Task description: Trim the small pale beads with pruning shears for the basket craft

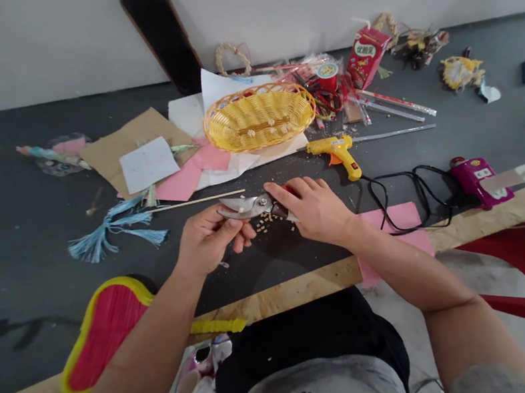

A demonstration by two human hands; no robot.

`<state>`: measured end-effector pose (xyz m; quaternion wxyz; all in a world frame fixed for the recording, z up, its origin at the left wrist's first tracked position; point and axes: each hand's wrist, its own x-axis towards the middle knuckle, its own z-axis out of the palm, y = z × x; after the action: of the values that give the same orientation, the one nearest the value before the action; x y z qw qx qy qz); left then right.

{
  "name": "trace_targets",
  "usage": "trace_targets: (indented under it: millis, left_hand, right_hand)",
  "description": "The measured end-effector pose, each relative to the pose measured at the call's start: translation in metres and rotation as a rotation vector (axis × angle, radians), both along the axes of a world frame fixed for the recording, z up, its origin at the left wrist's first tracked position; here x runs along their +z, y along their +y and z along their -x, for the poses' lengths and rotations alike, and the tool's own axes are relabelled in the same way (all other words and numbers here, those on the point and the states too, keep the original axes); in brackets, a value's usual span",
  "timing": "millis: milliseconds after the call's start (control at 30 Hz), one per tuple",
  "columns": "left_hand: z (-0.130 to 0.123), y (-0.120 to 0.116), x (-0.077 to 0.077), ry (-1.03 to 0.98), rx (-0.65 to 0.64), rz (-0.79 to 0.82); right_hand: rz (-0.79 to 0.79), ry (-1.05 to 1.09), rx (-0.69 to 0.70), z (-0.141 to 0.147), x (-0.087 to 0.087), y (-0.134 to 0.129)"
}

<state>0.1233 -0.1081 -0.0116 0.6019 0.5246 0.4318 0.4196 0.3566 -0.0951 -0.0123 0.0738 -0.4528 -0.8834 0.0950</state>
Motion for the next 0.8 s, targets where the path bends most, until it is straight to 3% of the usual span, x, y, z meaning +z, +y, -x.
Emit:
trace_targets:
  millis: [233,367,533,800]
  left_hand:
    - [0.01,0.003,-0.006,0.031,0.021,-0.12]
    - [0.009,0.006,-0.011,-0.045,0.023,-0.074]
    - [0.002,0.009,-0.011,-0.039,0.069,-0.015]
    - [0.007,0.014,-0.016,0.055,0.152,-0.052]
  right_hand:
    - [0.014,0.028,0.099,-0.001,0.003,-0.001]
    - [-0.086,0.007,0.092,0.004,0.004,-0.003]
    - [-0.112,0.089,-0.045,-0.004,-0.003,0.007]
    - [-0.088,0.743,-0.439,-0.024,-0.019,0.03]
